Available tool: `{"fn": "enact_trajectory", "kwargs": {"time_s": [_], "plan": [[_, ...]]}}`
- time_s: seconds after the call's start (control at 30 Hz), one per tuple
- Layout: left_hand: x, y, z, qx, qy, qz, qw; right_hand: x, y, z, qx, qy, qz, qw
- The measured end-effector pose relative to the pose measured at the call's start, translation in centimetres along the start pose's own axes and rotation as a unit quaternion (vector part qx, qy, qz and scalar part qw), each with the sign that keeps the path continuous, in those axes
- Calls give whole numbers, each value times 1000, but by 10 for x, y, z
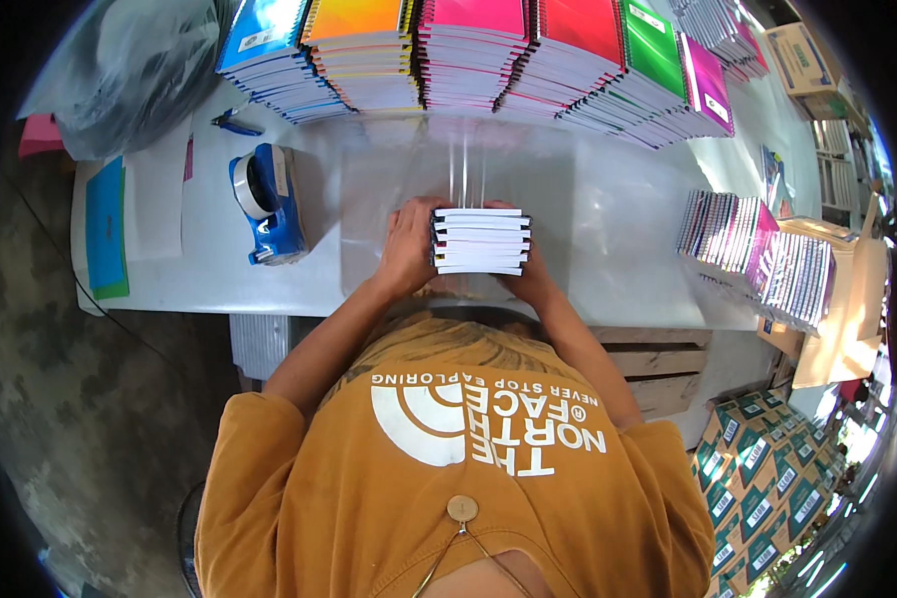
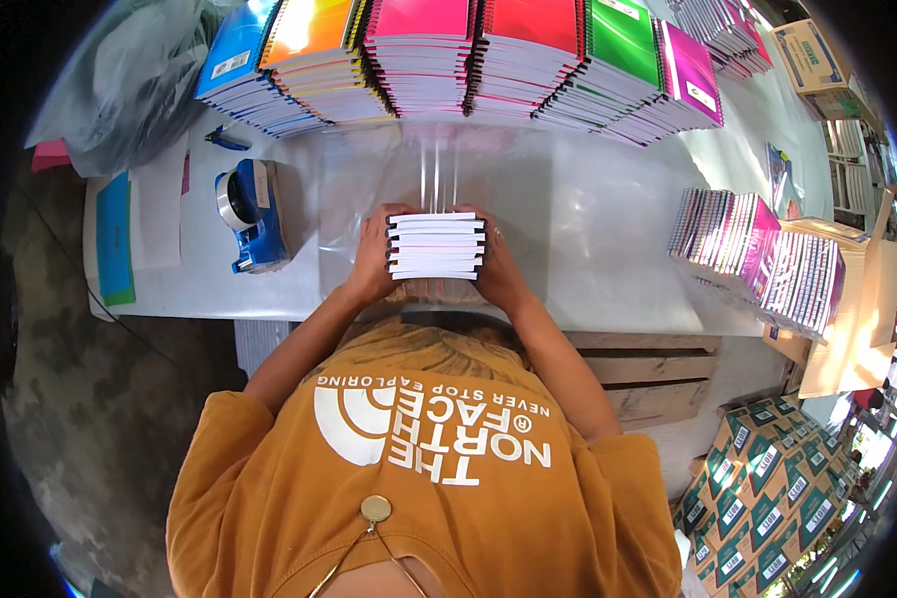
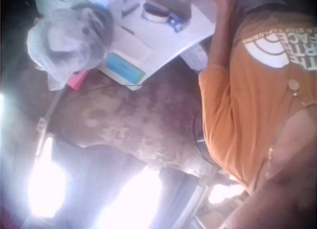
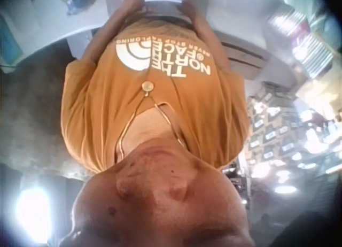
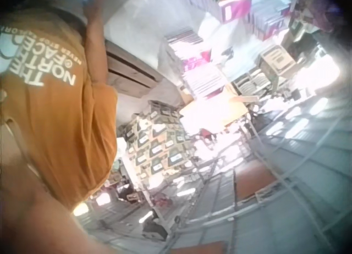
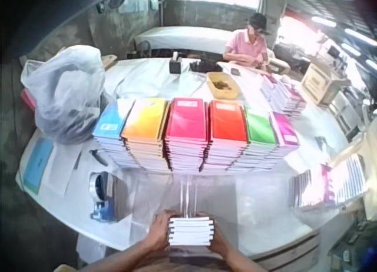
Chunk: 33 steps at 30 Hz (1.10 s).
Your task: The person gathers colorful notebooks into stacks of five and places each stack into a plastic bag, sealing it with adhesive tape from a dispenser.
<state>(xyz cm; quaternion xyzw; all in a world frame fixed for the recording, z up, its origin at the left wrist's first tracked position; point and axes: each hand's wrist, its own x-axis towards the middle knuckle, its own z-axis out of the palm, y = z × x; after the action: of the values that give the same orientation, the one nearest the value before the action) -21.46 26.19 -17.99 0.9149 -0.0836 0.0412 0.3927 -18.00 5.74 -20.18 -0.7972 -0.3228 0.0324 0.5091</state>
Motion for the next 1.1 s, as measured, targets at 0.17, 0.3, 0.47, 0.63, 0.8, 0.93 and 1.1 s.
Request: {"fn": "enact_trajectory", "kwargs": {"time_s": [0.17, 0.3, 0.47, 0.63, 0.8, 0.93, 1.1], "plan": [[2, 1, 0, -24, 5, -1, 1000, 2, 0, -4, -31, -32, 4, 999], [0, -4, 2, -5, 4, 8, 1000, 2, -2, -4, -33, -44, 17, 998], [1, -2, 4, 4, -6, 3, 1000, 0, 1, -2, -10, -29, 61, 998], [1, -6, 4, 11, -14, 10, 1000, 1, 4, -1, -23, -30, 42, 998], [-1, -11, 5, 29, -12, 38, 999, 2, -1, 0, 41, -8, 64, 997], [1, -4, 1, 17, -32, -3, 999, -2, 11, -2, -72, -49, -8, 996], [9, 35, -37, -288, -71, -200, 934, 24, -59, -21, 141, 2, 238, 961]]}}
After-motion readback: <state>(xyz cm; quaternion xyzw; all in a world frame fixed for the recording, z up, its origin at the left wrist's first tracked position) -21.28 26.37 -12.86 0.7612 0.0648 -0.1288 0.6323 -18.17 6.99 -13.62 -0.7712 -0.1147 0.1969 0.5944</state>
